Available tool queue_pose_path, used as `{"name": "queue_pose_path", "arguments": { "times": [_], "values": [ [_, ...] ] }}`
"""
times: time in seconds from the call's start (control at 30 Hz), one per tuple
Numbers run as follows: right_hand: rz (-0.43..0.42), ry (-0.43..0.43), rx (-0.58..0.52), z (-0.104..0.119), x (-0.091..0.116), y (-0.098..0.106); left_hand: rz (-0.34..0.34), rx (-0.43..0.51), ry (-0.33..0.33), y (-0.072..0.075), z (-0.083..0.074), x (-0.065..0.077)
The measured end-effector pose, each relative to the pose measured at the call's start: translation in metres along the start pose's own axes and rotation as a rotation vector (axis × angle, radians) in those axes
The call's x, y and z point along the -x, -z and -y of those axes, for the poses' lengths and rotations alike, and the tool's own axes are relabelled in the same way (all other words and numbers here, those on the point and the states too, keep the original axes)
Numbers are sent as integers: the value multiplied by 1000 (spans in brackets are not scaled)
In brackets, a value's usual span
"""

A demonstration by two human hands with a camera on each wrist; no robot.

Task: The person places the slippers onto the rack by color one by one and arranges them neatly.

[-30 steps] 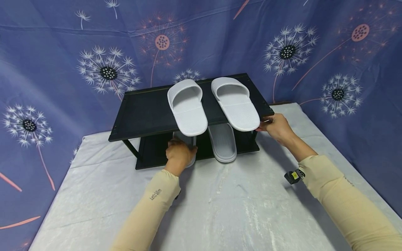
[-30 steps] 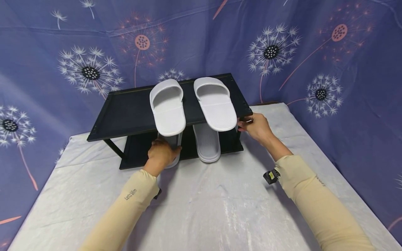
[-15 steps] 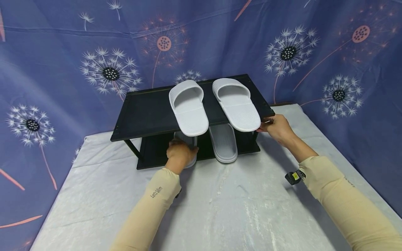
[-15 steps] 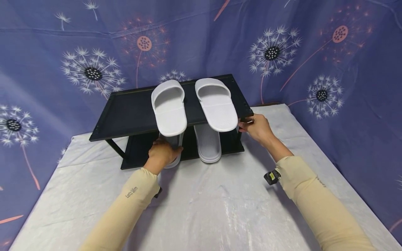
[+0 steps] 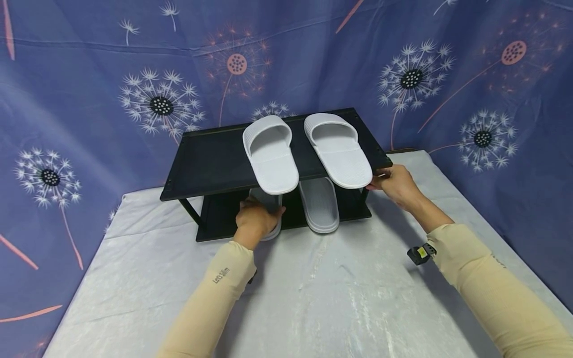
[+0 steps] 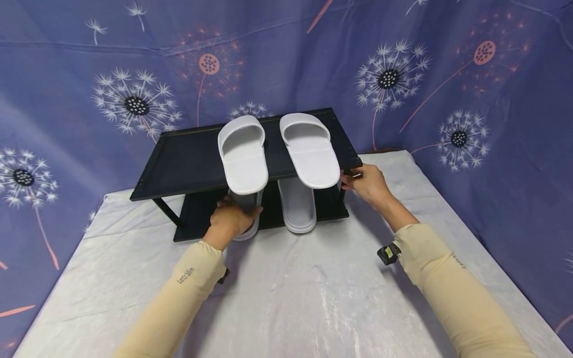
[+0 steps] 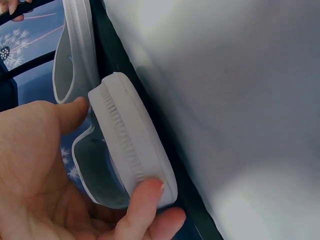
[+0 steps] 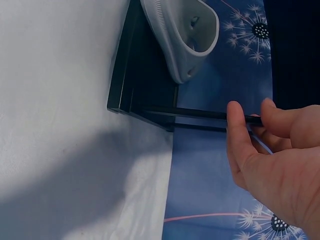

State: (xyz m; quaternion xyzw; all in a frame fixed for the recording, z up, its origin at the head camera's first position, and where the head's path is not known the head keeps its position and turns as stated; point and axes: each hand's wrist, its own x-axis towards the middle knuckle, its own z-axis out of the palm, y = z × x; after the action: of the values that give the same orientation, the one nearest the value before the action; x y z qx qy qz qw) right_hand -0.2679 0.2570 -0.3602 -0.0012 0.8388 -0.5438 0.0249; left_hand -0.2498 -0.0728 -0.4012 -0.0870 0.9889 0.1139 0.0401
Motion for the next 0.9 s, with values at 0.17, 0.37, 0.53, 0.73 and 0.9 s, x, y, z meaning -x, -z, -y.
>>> {"name": "queue_pose_path", "arguments": {
  "times": [0.17,0.37,0.53,0.73,0.9],
  "values": [
    [-6,-11,37,0,0,1,18,-7,13,3,3,-1],
    [18,16,70,-3,1,2,32,-18,44,8,7,-2],
    [37,29,62,-5,2,3,40,-30,45,13,14,-2],
    [57,15,46,-6,4,6,30,-3,27,20,30,4],
    [57,9,45,-5,7,11,-27,-4,9,28,46,12]
  ]
}}
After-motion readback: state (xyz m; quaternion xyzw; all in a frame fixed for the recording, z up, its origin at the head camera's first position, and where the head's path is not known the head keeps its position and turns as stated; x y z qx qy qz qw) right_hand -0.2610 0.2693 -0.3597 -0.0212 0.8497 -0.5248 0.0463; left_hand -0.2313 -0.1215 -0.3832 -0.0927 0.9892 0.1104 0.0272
